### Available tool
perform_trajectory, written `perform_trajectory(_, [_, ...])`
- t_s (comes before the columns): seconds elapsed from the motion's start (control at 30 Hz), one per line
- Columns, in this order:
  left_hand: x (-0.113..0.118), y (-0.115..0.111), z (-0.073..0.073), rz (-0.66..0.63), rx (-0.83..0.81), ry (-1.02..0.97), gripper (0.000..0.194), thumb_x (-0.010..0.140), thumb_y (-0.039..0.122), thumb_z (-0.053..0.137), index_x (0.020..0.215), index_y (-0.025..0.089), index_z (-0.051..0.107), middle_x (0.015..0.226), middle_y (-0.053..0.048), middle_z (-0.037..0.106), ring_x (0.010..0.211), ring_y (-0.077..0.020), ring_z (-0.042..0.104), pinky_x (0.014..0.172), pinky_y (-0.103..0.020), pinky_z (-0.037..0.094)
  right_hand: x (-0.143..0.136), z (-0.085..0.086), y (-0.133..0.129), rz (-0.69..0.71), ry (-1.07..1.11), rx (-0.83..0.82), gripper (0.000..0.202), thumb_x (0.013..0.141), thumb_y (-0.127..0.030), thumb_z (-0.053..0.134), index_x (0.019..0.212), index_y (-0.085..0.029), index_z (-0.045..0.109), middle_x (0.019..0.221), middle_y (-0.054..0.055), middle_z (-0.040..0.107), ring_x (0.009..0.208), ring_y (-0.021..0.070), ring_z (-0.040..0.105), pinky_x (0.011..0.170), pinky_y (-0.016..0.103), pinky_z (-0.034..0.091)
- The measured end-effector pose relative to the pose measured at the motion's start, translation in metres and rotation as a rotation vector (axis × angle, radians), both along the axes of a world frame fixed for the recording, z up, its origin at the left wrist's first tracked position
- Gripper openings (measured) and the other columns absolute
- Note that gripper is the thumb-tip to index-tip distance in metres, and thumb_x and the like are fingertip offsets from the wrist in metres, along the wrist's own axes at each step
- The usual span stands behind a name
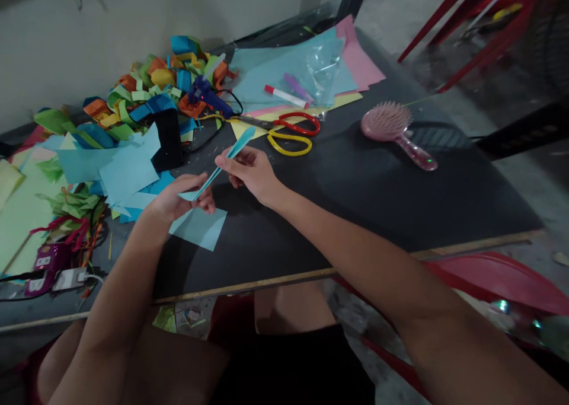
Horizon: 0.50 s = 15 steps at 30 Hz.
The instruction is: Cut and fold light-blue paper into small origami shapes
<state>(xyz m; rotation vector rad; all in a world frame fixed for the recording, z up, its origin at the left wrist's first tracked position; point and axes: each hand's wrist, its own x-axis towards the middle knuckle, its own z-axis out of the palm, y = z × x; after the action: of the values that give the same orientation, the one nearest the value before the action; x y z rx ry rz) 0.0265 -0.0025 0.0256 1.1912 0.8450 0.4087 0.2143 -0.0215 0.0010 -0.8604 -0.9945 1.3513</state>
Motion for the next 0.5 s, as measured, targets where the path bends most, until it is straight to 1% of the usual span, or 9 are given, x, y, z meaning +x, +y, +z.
perform_trajectory(0.07, [0.0, 0.003, -0.003, 0.272, 0.199, 0.05, 0.05, 0.084, 0.067, 0.057, 0.075, 0.019, 0.069, 0.073, -0.008, 0.072, 0.071, -0.0228, 0.072, 0.059, -0.033, 0.059, 0.001, -0.002, 0.003, -0.085, 0.005, -0.01, 0.047, 0.063, -0.062, 0.08, 0.075, -0.021, 0.061, 0.051, -0.008, 0.052, 0.037, 0.0056, 0.046, 0.036, 0.022, 0.032])
perform_trajectory(0.13, [0.0, 0.005, -0.005, 0.484, 0.481, 0.076, 0.057, 0.089, 0.069, 0.045, 0.091, 0.019, 0.072, 0.097, -0.011, 0.076, 0.088, -0.0241, 0.073, 0.067, -0.033, 0.059, 0.003, -0.003, 0.006, -0.154, 0.015, -0.036, 0.049, 0.062, -0.063, 0.08, 0.074, -0.021, 0.06, 0.055, -0.006, 0.057, 0.039, 0.0063, 0.051, 0.036, 0.022, 0.034])
perform_trajectory(0.17, [0.0, 0.006, -0.006, 0.527, 0.652, 0.104, 0.057, 0.09, 0.069, 0.044, 0.097, 0.019, 0.072, 0.106, -0.011, 0.075, 0.098, -0.0248, 0.072, 0.074, -0.035, 0.059, 0.003, -0.004, 0.007, -0.177, 0.022, -0.049, 0.049, 0.061, -0.063, 0.081, 0.072, -0.02, 0.059, 0.056, -0.006, 0.058, 0.04, 0.0066, 0.053, 0.036, 0.021, 0.036])
perform_trajectory(0.2, [0.0, 0.006, -0.006, 0.533, 0.833, 0.148, 0.055, 0.088, 0.068, 0.049, 0.102, 0.021, 0.072, 0.113, -0.01, 0.073, 0.107, -0.0255, 0.069, 0.083, -0.037, 0.058, 0.003, -0.004, 0.008, -0.189, 0.027, -0.058, 0.05, 0.061, -0.063, 0.081, 0.069, -0.02, 0.058, 0.056, -0.005, 0.059, 0.041, 0.0069, 0.054, 0.037, 0.021, 0.038])
perform_trajectory(0.23, [0.001, 0.005, -0.007, 0.504, 1.01, 0.205, 0.051, 0.085, 0.067, 0.057, 0.105, 0.022, 0.072, 0.117, -0.009, 0.072, 0.114, -0.0263, 0.065, 0.092, -0.04, 0.055, 0.003, -0.004, 0.008, -0.193, 0.03, -0.061, 0.05, 0.061, -0.063, 0.081, 0.067, -0.02, 0.057, 0.055, -0.005, 0.059, 0.042, 0.0071, 0.055, 0.038, 0.021, 0.039])
perform_trajectory(0.3, [0.003, 0.002, -0.008, 0.411, 1.295, 0.335, 0.044, 0.078, 0.059, 0.072, 0.104, 0.024, 0.073, 0.112, -0.006, 0.074, 0.116, -0.0271, 0.063, 0.103, -0.043, 0.047, 0.002, -0.004, 0.008, -0.177, 0.026, -0.051, 0.05, 0.061, -0.064, 0.081, 0.065, -0.02, 0.056, 0.053, -0.006, 0.056, 0.042, 0.0076, 0.056, 0.039, 0.021, 0.04])
perform_trajectory(0.33, [0.004, 0.001, -0.009, 0.386, 1.377, 0.379, 0.037, 0.079, 0.054, 0.073, 0.101, 0.024, 0.074, 0.106, -0.005, 0.076, 0.113, -0.0263, 0.065, 0.103, -0.043, 0.046, 0.002, -0.003, 0.008, -0.161, 0.021, -0.038, 0.05, 0.061, -0.064, 0.081, 0.065, -0.02, 0.056, 0.052, -0.006, 0.055, 0.043, 0.008, 0.056, 0.039, 0.021, 0.04])
perform_trajectory(0.4, [0.006, -0.002, -0.013, 0.413, 1.427, 0.415, 0.023, 0.088, 0.045, 0.067, 0.092, 0.024, 0.076, 0.091, -0.003, 0.077, 0.101, -0.0228, 0.069, 0.096, -0.039, 0.049, 0.002, -0.003, 0.008, -0.13, -0.003, 0.011, 0.049, 0.06, -0.062, 0.082, 0.065, -0.021, 0.057, 0.051, -0.007, 0.054, 0.044, 0.0082, 0.055, 0.039, 0.021, 0.04])
perform_trajectory(0.5, [0.006, -0.003, -0.018, 0.487, 1.335, 0.41, 0.019, 0.09, 0.038, 0.065, 0.088, 0.023, 0.076, 0.086, -0.002, 0.076, 0.087, -0.0187, 0.07, 0.08, -0.031, 0.053, 0.006, -0.002, 0.011, -0.131, -0.072, 0.133, 0.044, 0.056, -0.057, 0.086, 0.066, -0.021, 0.061, 0.058, -0.005, 0.057, 0.053, 0.009, 0.057, 0.047, 0.023, 0.045])
